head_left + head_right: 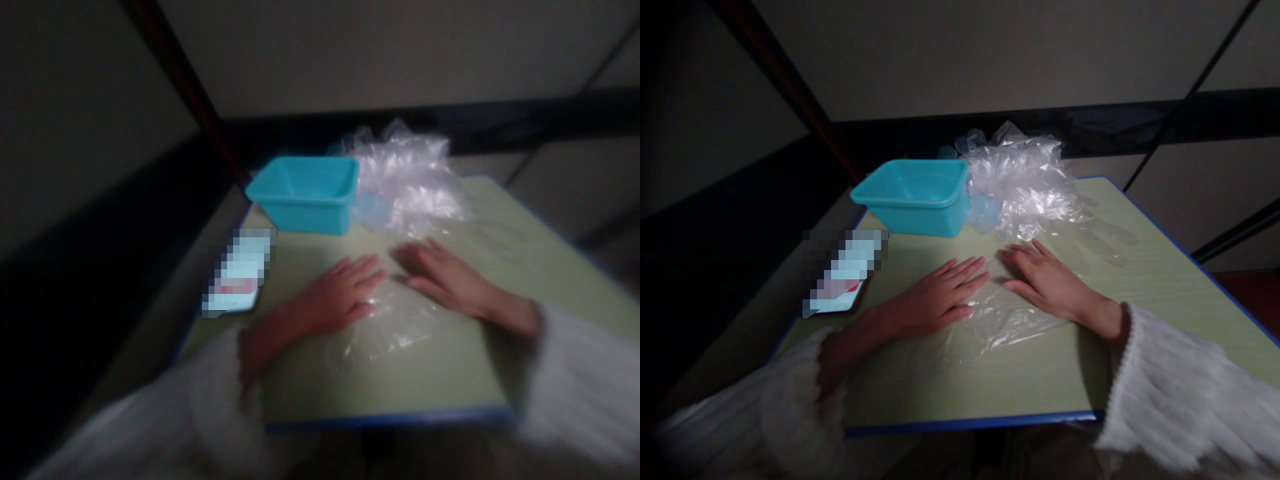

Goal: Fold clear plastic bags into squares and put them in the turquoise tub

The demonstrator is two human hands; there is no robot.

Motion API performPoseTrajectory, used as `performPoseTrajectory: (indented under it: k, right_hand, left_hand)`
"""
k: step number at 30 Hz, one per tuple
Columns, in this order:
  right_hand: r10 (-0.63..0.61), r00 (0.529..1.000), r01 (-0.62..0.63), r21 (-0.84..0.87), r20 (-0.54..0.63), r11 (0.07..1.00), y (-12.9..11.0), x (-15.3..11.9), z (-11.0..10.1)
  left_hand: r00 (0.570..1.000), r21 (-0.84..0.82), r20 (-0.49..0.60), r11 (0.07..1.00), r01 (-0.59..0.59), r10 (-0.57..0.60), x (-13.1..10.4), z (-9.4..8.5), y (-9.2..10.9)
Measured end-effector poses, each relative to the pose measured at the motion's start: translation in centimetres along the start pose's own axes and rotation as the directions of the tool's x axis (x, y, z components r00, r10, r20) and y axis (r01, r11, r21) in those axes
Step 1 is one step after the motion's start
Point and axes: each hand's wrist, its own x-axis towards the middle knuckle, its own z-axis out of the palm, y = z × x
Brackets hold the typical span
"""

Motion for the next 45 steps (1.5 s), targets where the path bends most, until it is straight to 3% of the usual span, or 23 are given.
performPoseTrajectory:
  k: [5,10,14,21,27,32,37,41,45]
  right_hand:
    - [0.098,0.991,-0.109,-0.118,-0.092,0.987,2.3,-0.5,-2.1]
    - [0.113,0.991,-0.122,-0.139,-0.069,0.983,3.7,-1.0,-2.7]
    - [0.064,0.998,-0.066,-0.139,-0.017,0.988,3.2,-0.9,-2.5]
    - [-0.202,0.979,0.197,0.108,0.038,0.974,1.4,-1.1,-2.6]
    - [-0.267,0.962,0.255,0.167,0.052,0.952,0.9,-1.2,-2.3]
    - [-0.279,0.959,0.268,0.163,0.047,0.95,0.8,-1.3,-2.3]
    - [-0.254,0.966,0.244,0.172,0.039,0.954,0.8,-1.5,-2.2]
    - [-0.176,0.984,0.17,0.177,0.015,0.969,0.3,-1.0,-1.6]
    - [-0.155,0.988,0.151,0.141,0.014,0.978,0.0,-0.3,-0.6]
  left_hand:
    - [1.0,-0.006,-0.013,1.0,0.019,-0.019,0.1,-0.2,0.1]
    - [0.969,-0.02,-0.244,0.999,0.024,-0.029,0.3,-1.1,0.5]
    - [0.912,0.017,-0.411,0.999,0.032,-0.022,0.3,-1.4,0.6]
    - [0.887,0.075,-0.462,0.996,0.052,-0.012,0.4,-0.7,0.0]
    - [0.891,0.046,-0.451,0.995,0.092,-0.061,0.3,-0.9,-0.2]
    - [0.841,-0.047,-0.534,0.996,0.078,-0.091,0.3,-0.9,-0.5]
    - [0.869,-0.113,-0.484,0.992,0.055,-0.104,0.2,-1.0,-0.3]
    - [0.934,-0.129,-0.321,0.984,0.123,-0.159,0.3,-1.3,0.4]
    - [0.963,-0.133,-0.179,0.974,0.181,-0.203,0.5,-1.3,0.9]
